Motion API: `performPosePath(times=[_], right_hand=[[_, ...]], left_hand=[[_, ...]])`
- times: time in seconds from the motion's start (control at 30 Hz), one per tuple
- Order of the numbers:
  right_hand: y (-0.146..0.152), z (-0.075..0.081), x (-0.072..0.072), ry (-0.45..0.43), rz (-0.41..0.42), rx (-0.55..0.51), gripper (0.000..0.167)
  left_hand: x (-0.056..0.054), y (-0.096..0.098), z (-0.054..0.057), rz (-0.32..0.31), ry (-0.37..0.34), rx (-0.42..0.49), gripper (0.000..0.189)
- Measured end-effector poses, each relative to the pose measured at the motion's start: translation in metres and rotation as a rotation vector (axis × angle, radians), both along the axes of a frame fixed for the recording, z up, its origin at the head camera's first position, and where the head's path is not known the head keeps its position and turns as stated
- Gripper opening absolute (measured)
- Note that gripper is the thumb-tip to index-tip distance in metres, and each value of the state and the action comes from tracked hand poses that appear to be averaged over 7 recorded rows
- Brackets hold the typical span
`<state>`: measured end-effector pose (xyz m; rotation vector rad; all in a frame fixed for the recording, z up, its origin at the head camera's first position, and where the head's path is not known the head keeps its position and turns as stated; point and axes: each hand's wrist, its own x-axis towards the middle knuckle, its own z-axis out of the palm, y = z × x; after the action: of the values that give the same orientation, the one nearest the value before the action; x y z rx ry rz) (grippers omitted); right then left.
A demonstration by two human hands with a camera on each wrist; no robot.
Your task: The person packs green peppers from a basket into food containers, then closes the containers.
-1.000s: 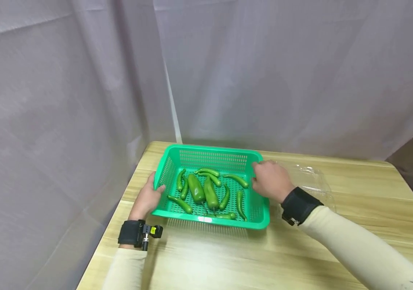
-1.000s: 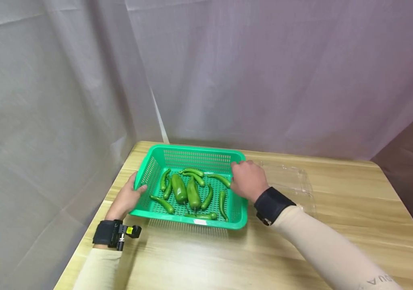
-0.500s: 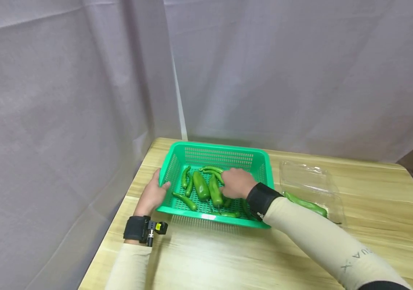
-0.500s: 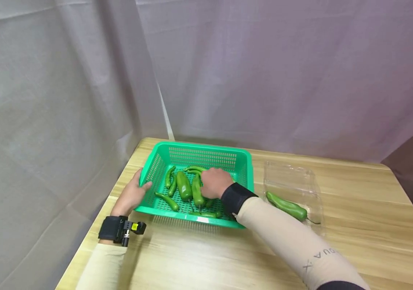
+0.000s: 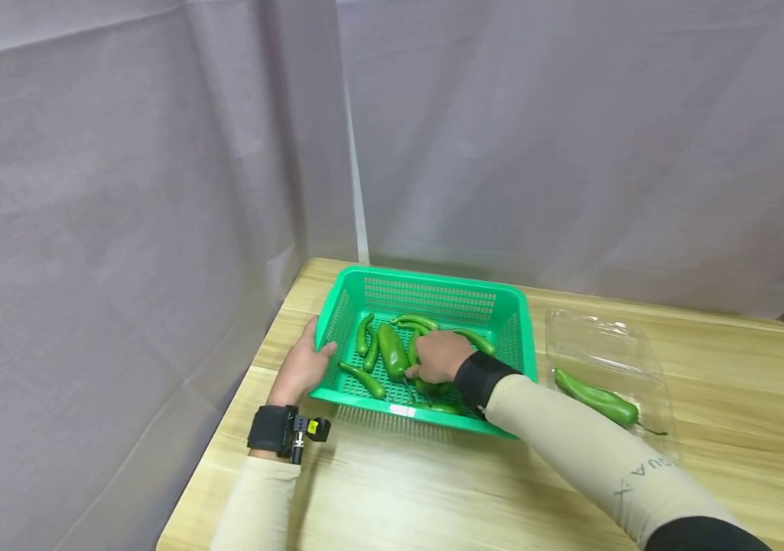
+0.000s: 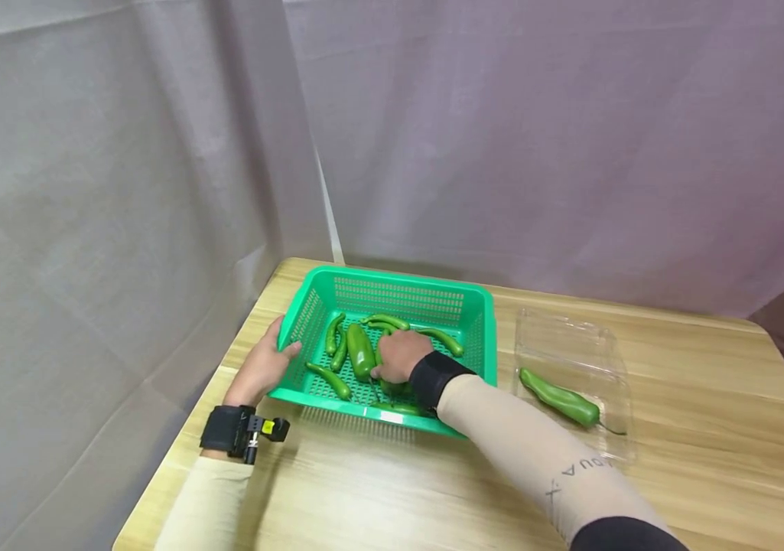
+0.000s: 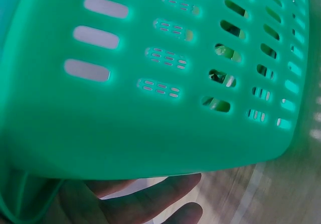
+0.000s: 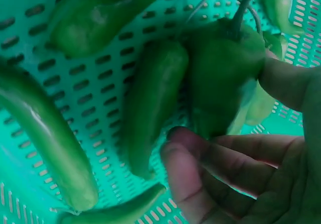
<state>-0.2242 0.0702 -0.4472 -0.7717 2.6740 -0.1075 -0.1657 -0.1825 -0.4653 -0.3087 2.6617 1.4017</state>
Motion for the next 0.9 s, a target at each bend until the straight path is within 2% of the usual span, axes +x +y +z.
performPosePath(times=[0.27,0.57,0.9], right_hand=[[0.002,-0.007,0.0,0.04,0.035,-0.008,0.037],[0.005,-0.015,-0.001,0.076,0.046,-0.048,0.039],[0.009,-0.007,0.0,0.076,0.021,-0.059,0.035]], left_hand=[[-0.001,0.002,0.002,0.01,-0.009,0.02,0.07],[-0.005,0.001,-0.001,-0.008,-0.025,0.01,0.071],[-0.007,0.003,0.0,-0.009,-0.026,0.015,0.07]])
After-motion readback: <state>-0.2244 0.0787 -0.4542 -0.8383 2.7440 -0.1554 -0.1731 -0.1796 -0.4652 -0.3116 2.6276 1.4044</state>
